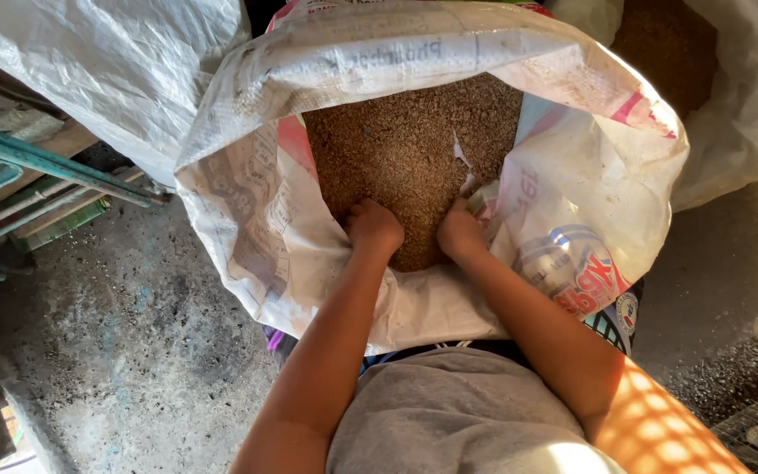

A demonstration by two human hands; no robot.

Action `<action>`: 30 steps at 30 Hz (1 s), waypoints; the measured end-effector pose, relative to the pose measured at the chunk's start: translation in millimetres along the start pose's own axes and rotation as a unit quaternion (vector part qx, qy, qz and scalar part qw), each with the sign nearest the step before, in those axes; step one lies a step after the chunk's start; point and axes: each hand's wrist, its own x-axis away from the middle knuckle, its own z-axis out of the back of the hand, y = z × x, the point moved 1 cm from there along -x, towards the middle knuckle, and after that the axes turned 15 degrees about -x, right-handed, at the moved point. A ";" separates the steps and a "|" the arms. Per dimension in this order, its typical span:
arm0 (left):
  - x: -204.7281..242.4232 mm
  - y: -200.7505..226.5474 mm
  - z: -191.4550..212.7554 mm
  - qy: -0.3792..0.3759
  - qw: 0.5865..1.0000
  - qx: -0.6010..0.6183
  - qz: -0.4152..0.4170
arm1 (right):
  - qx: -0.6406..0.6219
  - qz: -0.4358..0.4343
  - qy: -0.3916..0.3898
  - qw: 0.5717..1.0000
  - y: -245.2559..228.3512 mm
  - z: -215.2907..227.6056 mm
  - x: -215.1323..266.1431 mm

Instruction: The person sits on the floor and repeatedly scoops grains from a large sack with both hands, letting them sift through fingers to separate or inspect the material. The hands return the grains to the sack after each handful.

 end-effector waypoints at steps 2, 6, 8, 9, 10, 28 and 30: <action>-24.5 -3.0 -19.1 -0.011 0.996 0.093 -0.003 | -0.288 -0.115 0.004 0.951 -12.3 17.7 6.1; -2.1 -9.1 -8.8 -0.049 0.932 0.358 -0.009 | -0.545 -0.242 -0.064 0.800 -69.8 37.0 64.2; 63.4 -3.3 42.0 -0.101 0.902 0.421 -0.009 | -0.615 -0.239 -0.095 0.745 -56.7 10.3 45.5; 96.1 0.0 67.1 -0.152 0.864 0.481 -0.009 | -0.678 -0.235 -0.126 0.685 -50.8 -3.2 35.7; 86.2 -3.3 60.9 -0.151 0.863 0.482 -0.008 | -0.677 -0.235 -0.127 0.686 -43.0 -2.5 26.4; 78.3 -9.0 73.9 -0.068 0.831 0.520 -0.186 | -0.319 0.172 -0.030 0.932 -47.6 89.1 67.4; 57.8 -16.6 60.5 0.026 0.910 0.358 -0.207 | -0.441 0.161 -0.011 0.883 -44.7 79.4 61.8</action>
